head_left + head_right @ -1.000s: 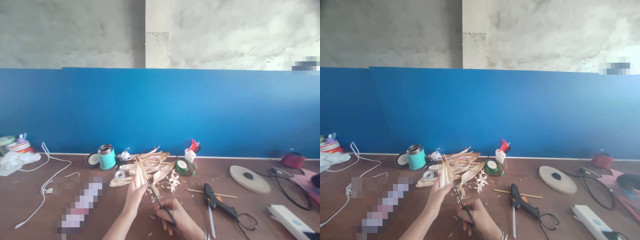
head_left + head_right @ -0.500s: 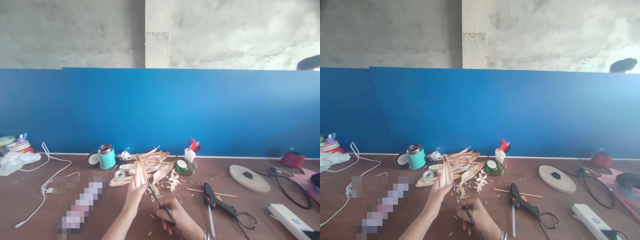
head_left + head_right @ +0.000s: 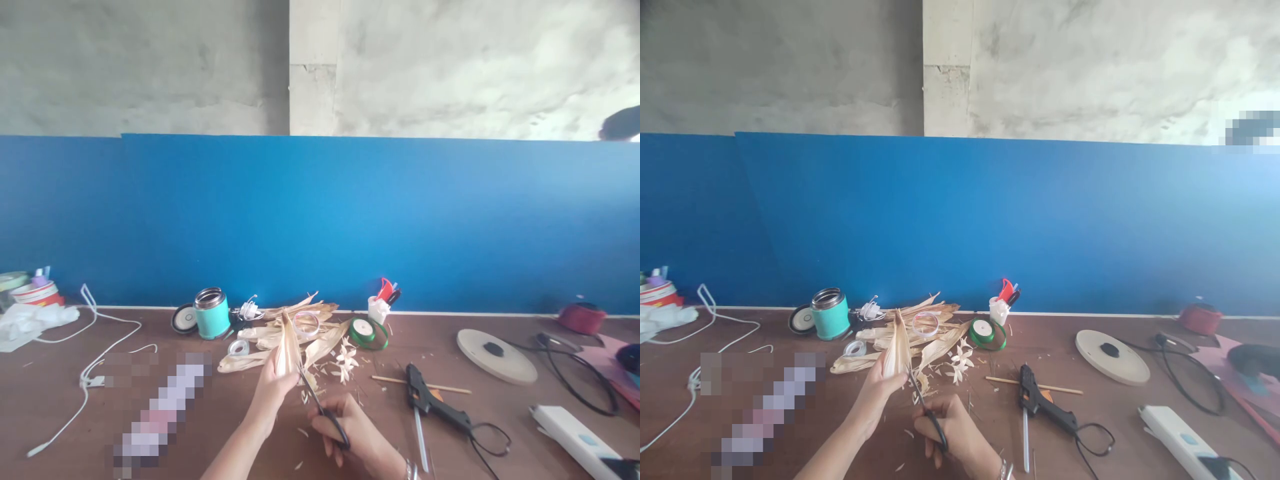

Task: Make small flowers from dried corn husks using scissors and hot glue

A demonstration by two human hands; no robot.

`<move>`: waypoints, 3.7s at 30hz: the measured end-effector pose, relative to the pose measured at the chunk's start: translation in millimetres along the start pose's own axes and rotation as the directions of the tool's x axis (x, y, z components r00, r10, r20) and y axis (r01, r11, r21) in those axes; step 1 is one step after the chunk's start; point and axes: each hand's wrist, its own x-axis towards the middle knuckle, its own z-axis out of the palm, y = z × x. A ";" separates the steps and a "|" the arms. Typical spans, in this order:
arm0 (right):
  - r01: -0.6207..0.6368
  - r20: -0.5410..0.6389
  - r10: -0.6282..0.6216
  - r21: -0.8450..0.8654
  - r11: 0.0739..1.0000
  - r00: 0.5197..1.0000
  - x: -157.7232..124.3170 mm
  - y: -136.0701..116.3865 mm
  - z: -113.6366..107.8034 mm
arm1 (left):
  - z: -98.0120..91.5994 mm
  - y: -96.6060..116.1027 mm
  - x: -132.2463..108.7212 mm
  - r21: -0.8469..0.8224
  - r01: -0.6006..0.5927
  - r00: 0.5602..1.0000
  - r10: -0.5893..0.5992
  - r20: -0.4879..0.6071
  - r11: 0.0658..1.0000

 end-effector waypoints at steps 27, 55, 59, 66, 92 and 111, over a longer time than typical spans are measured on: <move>0.057 -0.047 -0.060 -0.068 0.996 0.997 1.0 -0.3 -2.4 | 5.9 9.7 -13.6 -0.055 0.117 0.964 -0.100 0.245 0.992; 0.085 -0.062 -0.092 -0.102 0.991 0.994 3.9 3.7 -4.8 | 1.0 -1.9 -3.2 -0.079 0.144 0.969 -0.125 0.213 0.986; 0.066 -0.039 -0.069 -0.065 0.996 0.997 3.0 3.1 -4.7 | 0.0 -1.8 -1.7 -0.038 0.141 0.978 -0.133 0.159 0.989; -0.002 0.005 0.002 0.018 1.000 1.000 0.3 0.2 -2.6 | 3.3 0.7 -1.5 -0.135 0.088 0.995 -0.081 0.055 0.987; 0.031 -0.041 -0.030 0.031 0.999 0.999 2.2 2.5 -1.0 | 7.8 -8.5 -4.6 -0.170 0.133 0.991 -0.133 0.011 0.976; 0.009 0.017 -0.010 0.051 0.999 1.000 -2.9 -2.6 -3.1 | 6.4 -6.2 -4.8 -0.170 0.145 0.989 -0.146 0.008 0.975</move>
